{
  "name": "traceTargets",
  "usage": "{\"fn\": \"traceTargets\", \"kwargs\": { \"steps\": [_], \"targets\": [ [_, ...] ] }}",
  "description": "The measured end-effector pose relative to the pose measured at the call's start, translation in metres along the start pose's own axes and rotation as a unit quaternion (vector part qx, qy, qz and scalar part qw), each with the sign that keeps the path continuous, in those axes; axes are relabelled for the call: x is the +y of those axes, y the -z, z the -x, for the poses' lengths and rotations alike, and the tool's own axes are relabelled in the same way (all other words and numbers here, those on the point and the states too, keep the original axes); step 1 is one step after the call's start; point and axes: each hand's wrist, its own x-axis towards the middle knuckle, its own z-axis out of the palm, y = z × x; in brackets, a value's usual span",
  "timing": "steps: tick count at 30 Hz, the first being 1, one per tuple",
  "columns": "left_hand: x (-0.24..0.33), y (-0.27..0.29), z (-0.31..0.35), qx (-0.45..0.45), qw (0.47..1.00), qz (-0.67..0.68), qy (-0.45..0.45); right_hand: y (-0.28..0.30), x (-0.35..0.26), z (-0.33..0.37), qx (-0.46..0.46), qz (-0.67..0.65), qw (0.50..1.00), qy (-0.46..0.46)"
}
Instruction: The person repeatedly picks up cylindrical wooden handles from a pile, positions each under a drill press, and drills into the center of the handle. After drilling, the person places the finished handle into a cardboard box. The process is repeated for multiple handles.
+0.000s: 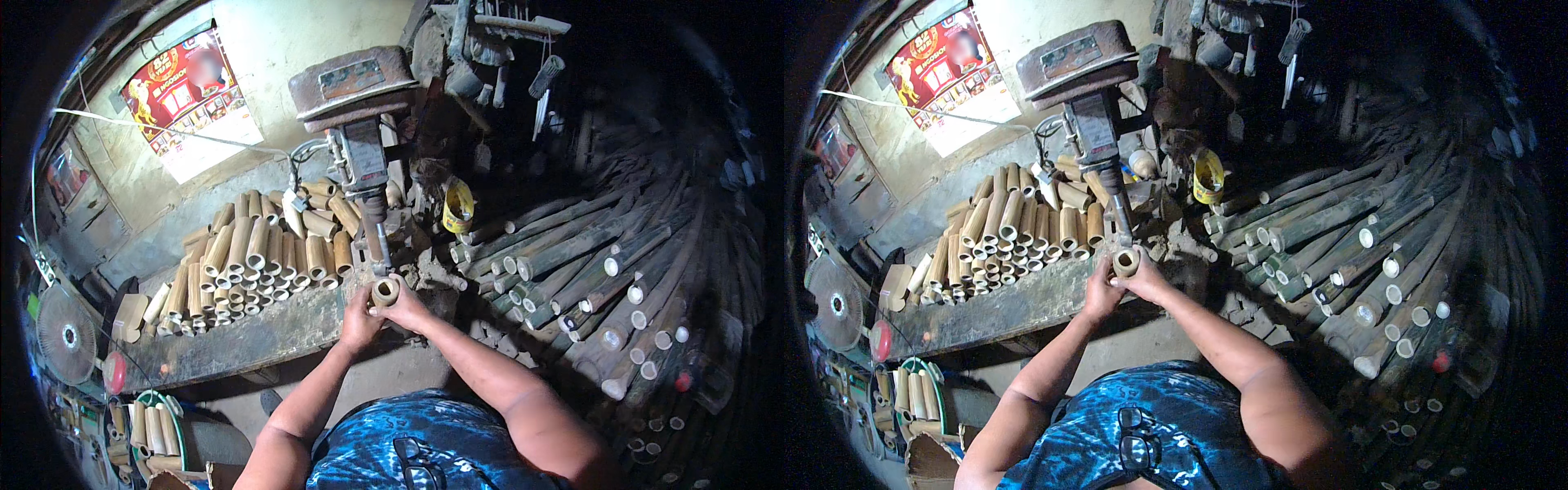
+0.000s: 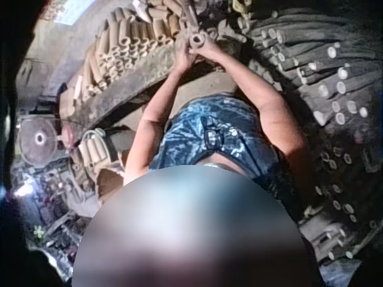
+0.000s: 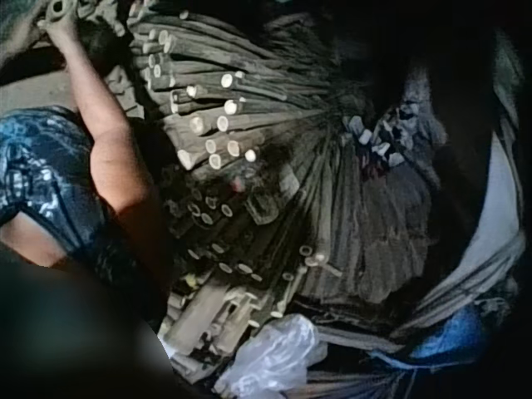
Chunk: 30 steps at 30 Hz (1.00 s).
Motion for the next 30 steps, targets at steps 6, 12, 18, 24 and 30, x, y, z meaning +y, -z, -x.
{"fn": "traceTargets", "kwargs": {
  "steps": [6,12,18,24,30],
  "targets": [
    [0.009,0.057,0.04,0.012,0.977,-0.182,-0.108,0.041,0.013,0.03,-0.233,0.074,0.968,-0.054],
    [-0.017,0.22,0.097,0.142,0.934,-0.284,0.161,0.064,0.06,0.047,-0.245,0.169,0.939,-0.173],
    [-0.005,0.478,0.275,0.345,0.785,-0.339,0.387,0.064,0.128,0.059,-0.269,0.195,0.925,-0.182],
    [0.107,0.497,0.498,0.396,0.775,-0.13,0.475,0.055,0.158,0.063,-0.289,0.247,0.901,-0.209],
    [0.09,0.451,0.599,0.265,0.608,-0.18,0.726,0.033,0.164,0.068,-0.328,0.269,0.879,-0.217]
  ]
}}
